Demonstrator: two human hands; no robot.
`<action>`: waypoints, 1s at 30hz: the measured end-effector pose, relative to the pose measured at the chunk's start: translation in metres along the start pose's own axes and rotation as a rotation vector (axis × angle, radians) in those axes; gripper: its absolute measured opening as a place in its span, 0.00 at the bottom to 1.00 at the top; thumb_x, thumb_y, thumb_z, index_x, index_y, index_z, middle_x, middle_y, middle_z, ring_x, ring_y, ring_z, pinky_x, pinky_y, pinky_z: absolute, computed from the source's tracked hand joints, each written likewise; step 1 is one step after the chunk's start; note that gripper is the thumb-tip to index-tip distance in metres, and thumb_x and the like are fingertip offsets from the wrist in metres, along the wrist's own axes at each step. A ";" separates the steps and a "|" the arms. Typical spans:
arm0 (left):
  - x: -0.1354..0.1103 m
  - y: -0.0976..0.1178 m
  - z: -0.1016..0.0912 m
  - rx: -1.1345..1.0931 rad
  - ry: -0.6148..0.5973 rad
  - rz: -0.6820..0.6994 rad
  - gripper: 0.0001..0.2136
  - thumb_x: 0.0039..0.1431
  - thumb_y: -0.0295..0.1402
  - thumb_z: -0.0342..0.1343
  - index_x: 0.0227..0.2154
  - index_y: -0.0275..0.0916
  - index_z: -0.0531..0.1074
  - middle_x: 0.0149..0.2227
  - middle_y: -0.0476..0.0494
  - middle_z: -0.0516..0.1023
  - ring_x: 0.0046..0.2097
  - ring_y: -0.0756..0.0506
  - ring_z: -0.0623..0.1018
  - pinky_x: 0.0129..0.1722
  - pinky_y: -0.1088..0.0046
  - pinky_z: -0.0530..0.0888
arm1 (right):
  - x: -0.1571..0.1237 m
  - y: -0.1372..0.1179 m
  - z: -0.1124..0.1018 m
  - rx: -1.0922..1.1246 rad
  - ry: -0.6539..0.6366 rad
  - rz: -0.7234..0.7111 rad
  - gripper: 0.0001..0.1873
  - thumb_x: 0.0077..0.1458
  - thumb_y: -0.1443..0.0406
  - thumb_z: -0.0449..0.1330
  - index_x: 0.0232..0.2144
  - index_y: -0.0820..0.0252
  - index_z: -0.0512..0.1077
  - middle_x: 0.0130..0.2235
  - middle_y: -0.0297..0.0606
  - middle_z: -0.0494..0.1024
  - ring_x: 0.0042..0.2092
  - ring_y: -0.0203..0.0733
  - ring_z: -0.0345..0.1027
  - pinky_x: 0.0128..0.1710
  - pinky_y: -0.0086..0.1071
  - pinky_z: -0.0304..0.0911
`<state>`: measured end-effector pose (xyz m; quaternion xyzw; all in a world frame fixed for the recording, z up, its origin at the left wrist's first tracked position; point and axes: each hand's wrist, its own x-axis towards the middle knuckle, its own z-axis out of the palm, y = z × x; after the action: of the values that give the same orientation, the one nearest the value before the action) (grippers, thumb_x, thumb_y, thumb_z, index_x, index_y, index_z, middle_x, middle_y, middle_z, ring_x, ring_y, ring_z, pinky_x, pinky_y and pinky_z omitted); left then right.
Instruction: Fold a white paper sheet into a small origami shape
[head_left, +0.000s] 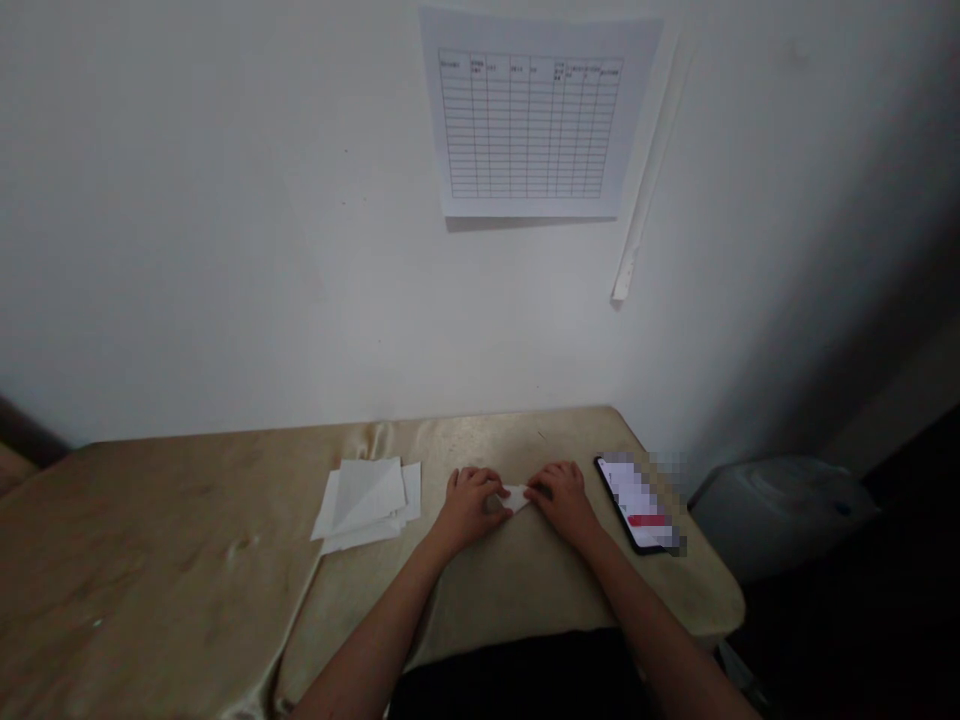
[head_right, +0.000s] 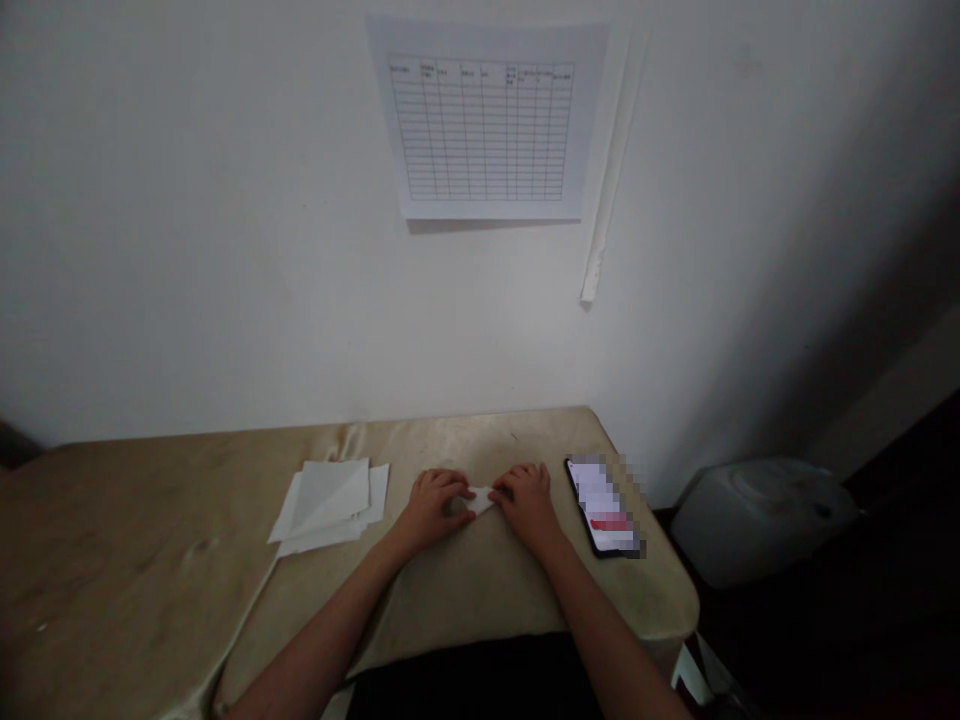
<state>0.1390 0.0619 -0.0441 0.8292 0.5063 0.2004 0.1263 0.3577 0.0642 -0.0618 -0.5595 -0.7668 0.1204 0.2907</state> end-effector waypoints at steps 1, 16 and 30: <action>0.000 0.000 0.000 -0.002 -0.001 -0.002 0.12 0.54 0.40 0.67 0.42 0.48 0.80 0.52 0.46 0.77 0.57 0.36 0.69 0.61 0.51 0.60 | 0.000 -0.001 0.001 0.004 0.004 0.003 0.07 0.61 0.60 0.61 0.35 0.52 0.79 0.42 0.37 0.80 0.52 0.48 0.66 0.64 0.52 0.40; 0.001 -0.003 -0.002 -0.042 -0.026 -0.023 0.13 0.54 0.44 0.66 0.42 0.50 0.81 0.53 0.48 0.77 0.56 0.38 0.70 0.61 0.53 0.60 | -0.003 -0.005 -0.001 0.043 0.047 0.029 0.05 0.57 0.60 0.65 0.30 0.51 0.80 0.36 0.37 0.81 0.49 0.50 0.67 0.62 0.52 0.45; 0.003 -0.005 0.002 -0.025 -0.021 -0.032 0.12 0.53 0.43 0.67 0.41 0.50 0.81 0.53 0.48 0.78 0.56 0.37 0.71 0.61 0.51 0.60 | -0.001 -0.009 0.002 -0.033 0.043 0.021 0.07 0.59 0.61 0.62 0.30 0.51 0.79 0.38 0.37 0.81 0.51 0.52 0.66 0.64 0.57 0.40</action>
<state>0.1374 0.0666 -0.0475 0.8214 0.5155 0.1959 0.1453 0.3491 0.0607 -0.0588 -0.5748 -0.7562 0.0987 0.2966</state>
